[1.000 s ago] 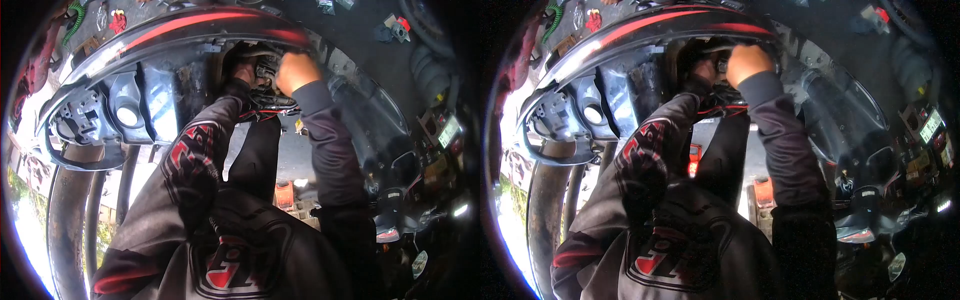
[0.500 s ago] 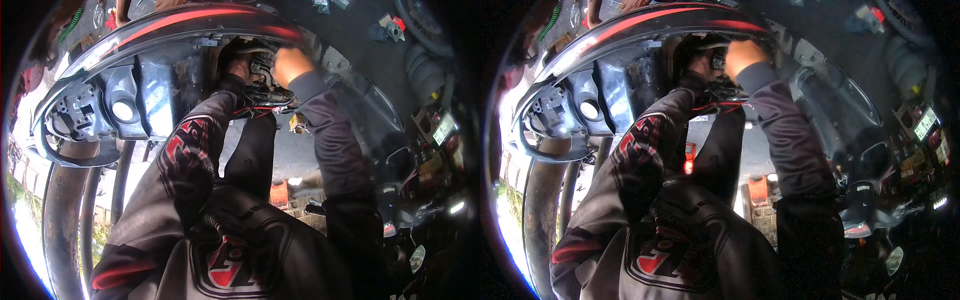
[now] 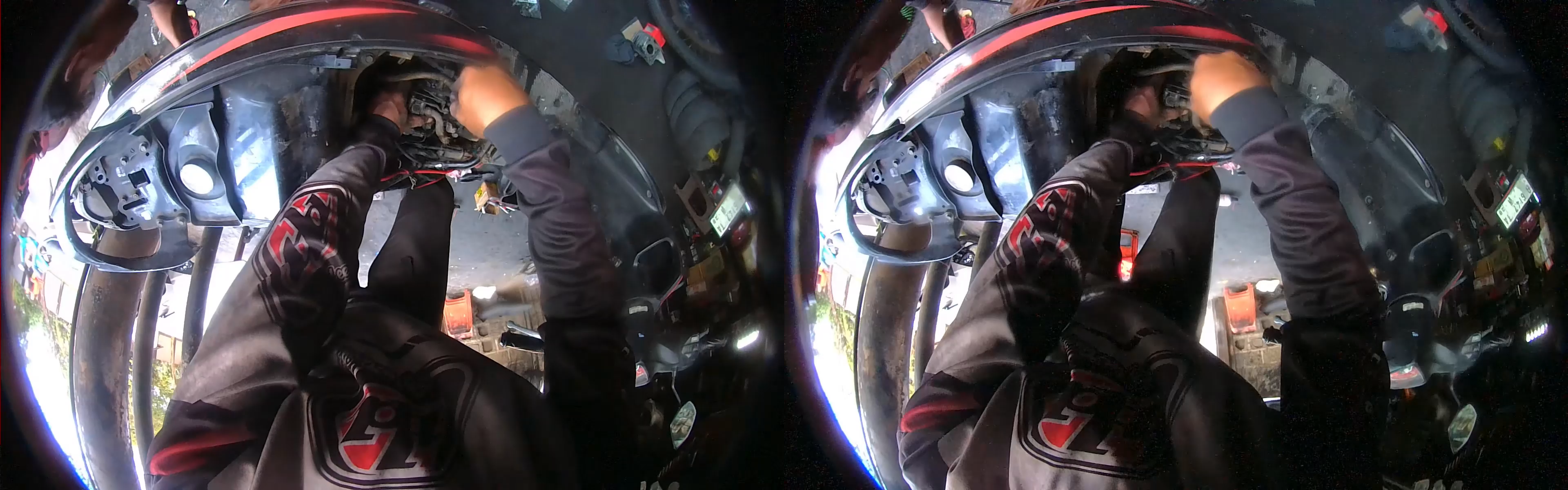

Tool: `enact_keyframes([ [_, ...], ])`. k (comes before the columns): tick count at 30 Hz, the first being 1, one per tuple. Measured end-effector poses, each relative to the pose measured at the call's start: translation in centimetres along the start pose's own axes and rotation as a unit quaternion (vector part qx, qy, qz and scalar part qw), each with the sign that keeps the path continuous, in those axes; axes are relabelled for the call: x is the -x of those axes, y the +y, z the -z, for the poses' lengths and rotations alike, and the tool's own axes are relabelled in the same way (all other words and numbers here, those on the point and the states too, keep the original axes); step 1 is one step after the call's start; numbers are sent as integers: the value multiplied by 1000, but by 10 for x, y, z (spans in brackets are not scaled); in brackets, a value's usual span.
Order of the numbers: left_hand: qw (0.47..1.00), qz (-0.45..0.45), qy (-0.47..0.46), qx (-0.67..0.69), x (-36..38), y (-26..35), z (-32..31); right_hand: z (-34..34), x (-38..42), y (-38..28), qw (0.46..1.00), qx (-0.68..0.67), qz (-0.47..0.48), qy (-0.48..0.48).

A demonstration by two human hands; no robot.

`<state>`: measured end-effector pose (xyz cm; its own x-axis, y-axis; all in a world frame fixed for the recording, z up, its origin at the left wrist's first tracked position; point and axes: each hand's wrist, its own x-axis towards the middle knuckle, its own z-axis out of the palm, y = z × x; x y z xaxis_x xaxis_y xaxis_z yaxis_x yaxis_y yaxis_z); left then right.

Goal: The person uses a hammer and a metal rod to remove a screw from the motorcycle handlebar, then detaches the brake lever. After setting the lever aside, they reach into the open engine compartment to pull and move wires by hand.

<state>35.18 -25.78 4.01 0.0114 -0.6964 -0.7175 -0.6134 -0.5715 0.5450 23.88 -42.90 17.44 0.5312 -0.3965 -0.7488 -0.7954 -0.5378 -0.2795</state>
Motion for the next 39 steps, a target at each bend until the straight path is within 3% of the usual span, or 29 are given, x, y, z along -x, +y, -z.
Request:
enact_keyframes([
  [3,1000,-6,6,3,-1,-2,-2,6,-10,-3,998,16,-13,-54],
  [5,1000,-20,10,-9,-2,-4,-1,10,-11,-8,998,39,24,-49],
  [8,999,-36,30,-5,-2,-3,3,23,-8,-19,999,27,-18,-27],
  [10,999,-25,-12,-42,-2,-1,5,26,-1,-20,989,-21,-60,-134],
  [11,999,-24,-14,-42,-1,0,5,19,9,-19,989,-22,-59,-136],
  [13,1000,-6,-9,-25,2,8,10,-9,37,-18,993,-101,-53,-26],
  [15,1000,10,-19,-13,3,8,7,-27,61,-28,989,-124,-75,23],
  [20,999,3,8,-43,3,5,7,-23,97,-54,970,-202,-134,33],
  [23,999,19,-30,-4,-2,-1,0,-40,102,-54,963,-214,-165,16],
  [26,999,26,-26,-16,-6,-6,-1,-55,103,-49,959,-243,-125,72],
  [28,996,-42,72,-24,0,-5,-4,-49,97,-49,958,-252,-128,50],
  [32,1000,-15,0,-6,-1,5,10,-49,83,-35,966,-218,-139,24],
  [34,996,53,-68,-24,-5,2,6,-47,73,-26,967,-219,-131,14],
  [39,998,24,-49,-32,-3,1,4,-42,64,-12,973,-194,-124,-7],
])
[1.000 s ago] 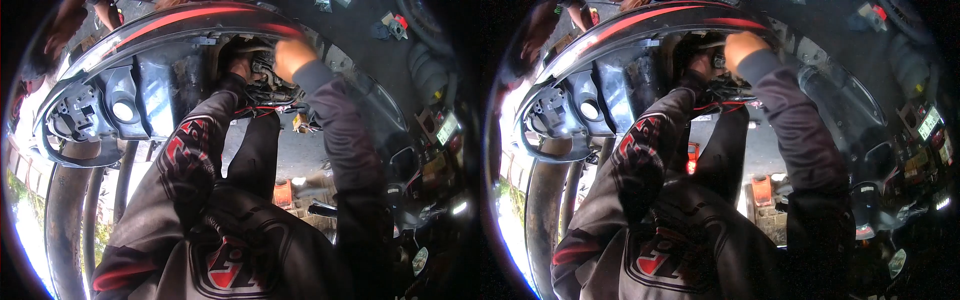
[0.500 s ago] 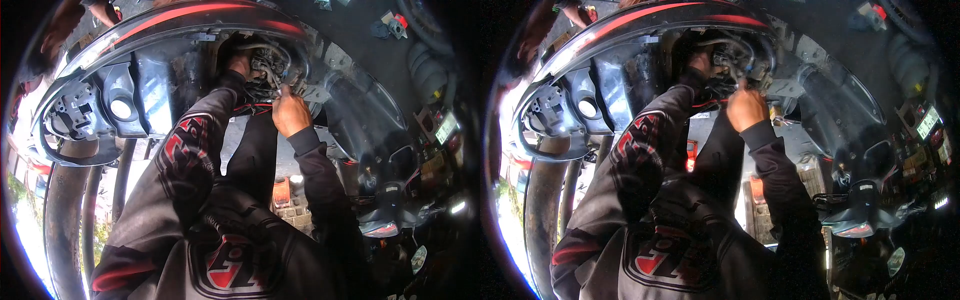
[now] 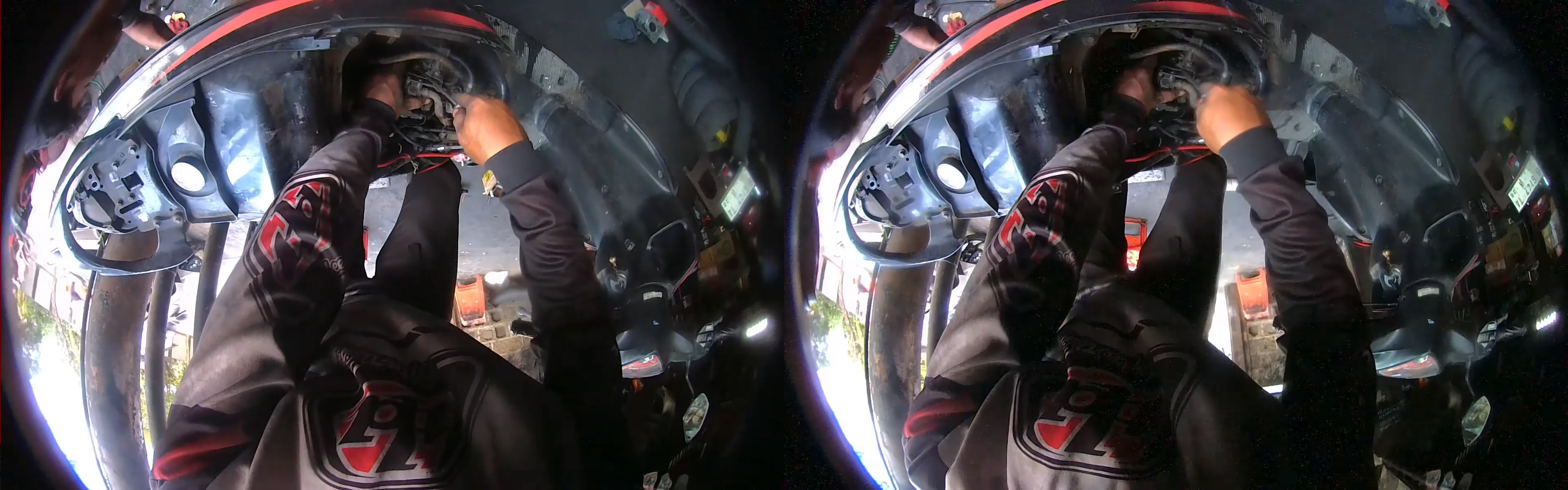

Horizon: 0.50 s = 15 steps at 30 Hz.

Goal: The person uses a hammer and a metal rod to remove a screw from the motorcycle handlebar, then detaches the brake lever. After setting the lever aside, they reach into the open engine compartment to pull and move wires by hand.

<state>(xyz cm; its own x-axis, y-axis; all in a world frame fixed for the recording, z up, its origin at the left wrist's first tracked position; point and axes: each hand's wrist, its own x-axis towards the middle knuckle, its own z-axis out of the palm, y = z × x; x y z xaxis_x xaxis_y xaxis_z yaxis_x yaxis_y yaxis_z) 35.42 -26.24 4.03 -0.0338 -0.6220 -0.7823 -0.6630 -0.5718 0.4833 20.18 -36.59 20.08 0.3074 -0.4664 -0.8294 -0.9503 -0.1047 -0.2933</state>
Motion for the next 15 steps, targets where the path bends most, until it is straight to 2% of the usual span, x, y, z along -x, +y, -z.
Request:
enact_keyframes([
  [2,1000,6,9,-17,3,8,8,8,-1,-1,994,59,88,-10],
  [5,999,13,28,-26,6,11,11,14,2,-6,998,41,39,-33],
  [8,1000,9,0,-9,-2,-3,-2,7,0,1,999,15,21,-25],
  [10,995,-66,77,-14,-3,-8,-4,2,0,6,1000,-1,16,-7],
  [15,999,-20,35,-12,-1,-5,-3,-2,-6,17,999,-29,28,7],
])
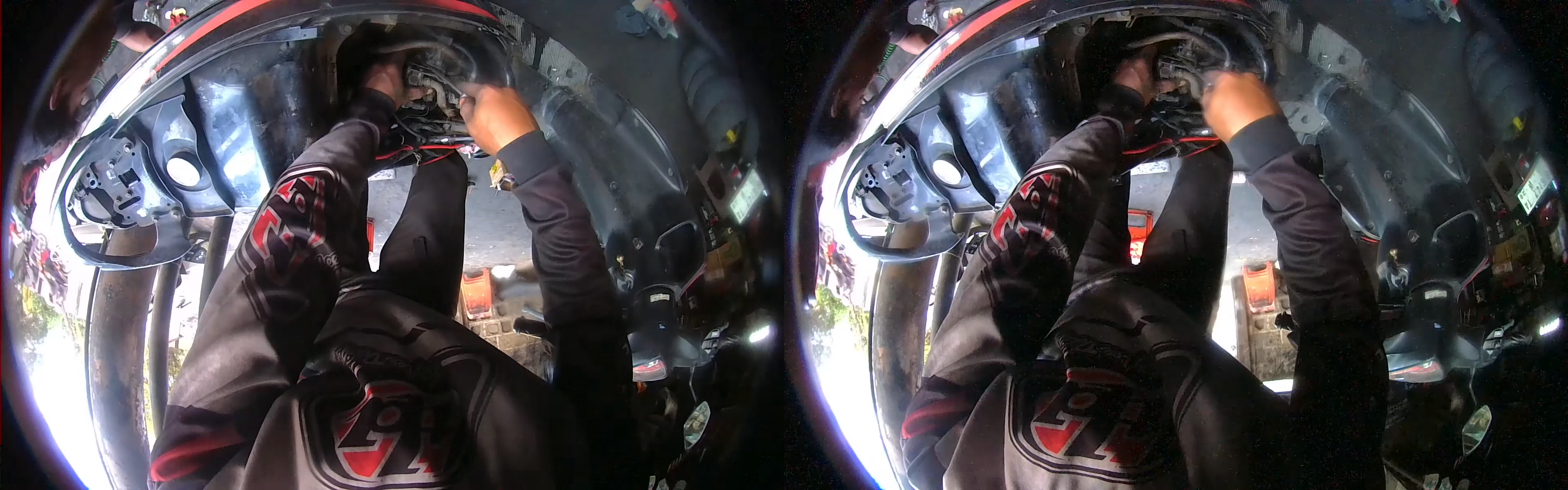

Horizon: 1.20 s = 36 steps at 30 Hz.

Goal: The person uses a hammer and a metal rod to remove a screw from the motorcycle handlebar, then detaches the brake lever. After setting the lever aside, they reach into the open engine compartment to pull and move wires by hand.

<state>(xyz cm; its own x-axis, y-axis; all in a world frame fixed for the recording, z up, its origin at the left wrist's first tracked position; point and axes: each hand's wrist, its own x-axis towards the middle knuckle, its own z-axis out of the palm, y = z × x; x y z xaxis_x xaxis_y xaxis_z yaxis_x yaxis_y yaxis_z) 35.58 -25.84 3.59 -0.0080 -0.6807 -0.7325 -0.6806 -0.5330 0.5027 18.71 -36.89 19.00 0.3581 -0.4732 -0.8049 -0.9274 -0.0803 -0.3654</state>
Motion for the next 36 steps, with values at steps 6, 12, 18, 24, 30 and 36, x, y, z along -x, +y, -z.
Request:
enact_keyframes([
  [6,1000,-10,25,13,7,9,10,-4,-3,-1,1000,-3,24,7],
  [12,998,-29,42,37,1,-2,-5,4,9,21,998,-50,21,-5],
  [18,999,-25,33,34,4,2,4,2,6,33,998,-54,34,-11],
  [24,999,-26,23,31,3,3,4,-1,16,21,998,-57,39,4],
  [30,996,-56,20,63,1,1,1,0,15,23,998,-55,41,-5],
  [36,991,-75,10,111,2,6,8,5,11,22,998,-58,35,-15],
])
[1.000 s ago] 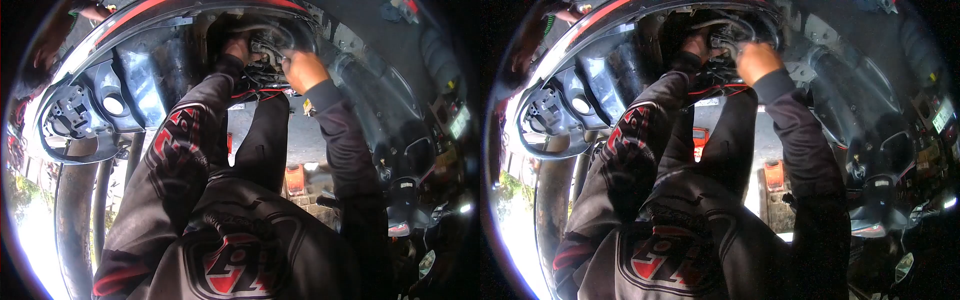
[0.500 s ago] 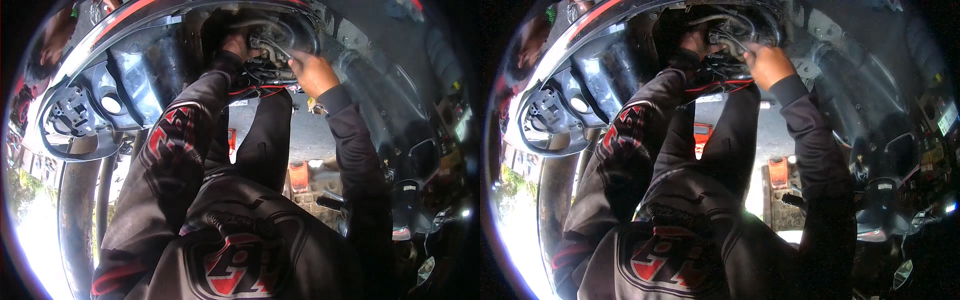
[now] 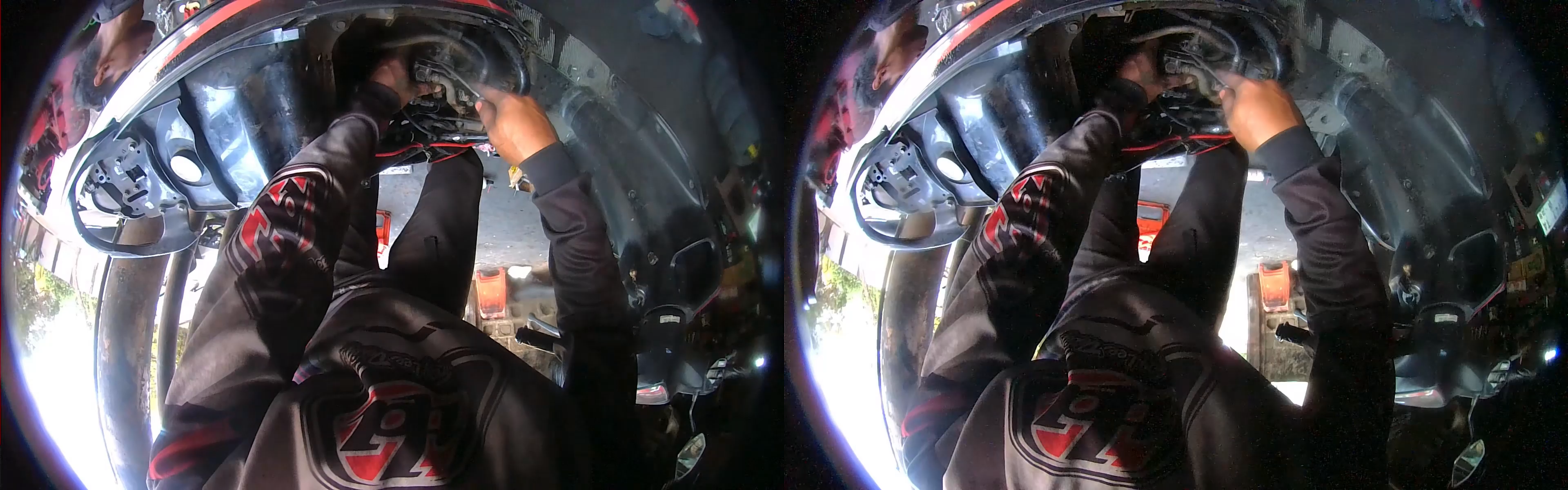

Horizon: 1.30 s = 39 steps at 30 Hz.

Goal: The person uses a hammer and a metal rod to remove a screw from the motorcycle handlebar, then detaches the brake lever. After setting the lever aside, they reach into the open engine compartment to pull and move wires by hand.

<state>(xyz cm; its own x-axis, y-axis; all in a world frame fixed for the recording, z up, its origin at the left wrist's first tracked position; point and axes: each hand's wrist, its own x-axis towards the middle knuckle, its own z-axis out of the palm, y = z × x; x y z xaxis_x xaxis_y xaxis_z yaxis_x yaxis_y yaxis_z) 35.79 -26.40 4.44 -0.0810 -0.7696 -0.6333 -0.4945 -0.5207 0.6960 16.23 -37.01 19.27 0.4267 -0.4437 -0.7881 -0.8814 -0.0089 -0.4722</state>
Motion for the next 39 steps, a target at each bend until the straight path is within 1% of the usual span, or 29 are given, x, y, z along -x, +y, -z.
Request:
enact_keyframes([
  [1,1000,22,-3,-5,2,5,3,-1,0,1,1000,-1,0,0],
  [5,1000,16,4,16,1,-3,-2,-3,-4,5,1000,20,13,5],
  [8,999,34,-4,23,-2,-17,-10,-3,-9,10,999,32,24,-1],
  [10,997,-19,26,67,-4,-18,-12,-4,-11,14,999,38,35,-4],
  [11,997,-20,26,68,-4,-19,-13,-3,-12,15,998,46,47,-1],
  [13,1000,7,17,12,-2,-20,-13,-3,-14,16,997,54,59,1],
  [14,1000,7,17,12,-2,-20,-12,-2,-15,15,996,56,67,0],
  [16,992,-32,8,121,-6,-17,-12,-1,-18,16,995,60,74,1],
  [17,992,-33,8,121,-4,-16,-12,-3,-19,19,996,59,70,-4],
  [19,999,14,26,27,6,11,4,-2,-20,20,996,58,65,-9],
  [21,999,20,27,31,5,6,1,2,-22,16,993,65,94,-11],
  [23,999,25,27,36,3,-2,-3,0,-24,19,992,69,104,-12],
  [24,999,25,24,17,2,-2,-3,0,-24,20,991,71,114,-14],
  [26,999,26,20,-3,2,0,-2,-2,-28,19,992,59,106,-20],
  [28,998,58,-15,10,2,4,1,-2,-31,15,993,46,101,-28],
  [29,998,59,-15,7,4,5,3,0,-34,12,995,44,85,-38],
  [31,999,19,32,-6,7,5,2,-1,-34,12,996,42,69,-47],
  [33,999,7,35,-7,3,0,0,-3,-30,19,997,-9,65,-36],
  [34,999,-4,34,-7,4,-5,-2,-2,-26,20,997,-43,44,-51],
  [35,999,-1,32,-4,4,-10,-4,-1,-24,20,997,-43,42,-55],
  [37,998,46,-36,27,2,-7,-2,8,-19,17,998,-4,34,-60],
  [38,998,43,-34,28,1,-3,-2,9,-19,16,997,-20,27,-68],
  [39,1000,23,5,1,4,-1,-3,9,-20,18,997,-19,29,-66],
])
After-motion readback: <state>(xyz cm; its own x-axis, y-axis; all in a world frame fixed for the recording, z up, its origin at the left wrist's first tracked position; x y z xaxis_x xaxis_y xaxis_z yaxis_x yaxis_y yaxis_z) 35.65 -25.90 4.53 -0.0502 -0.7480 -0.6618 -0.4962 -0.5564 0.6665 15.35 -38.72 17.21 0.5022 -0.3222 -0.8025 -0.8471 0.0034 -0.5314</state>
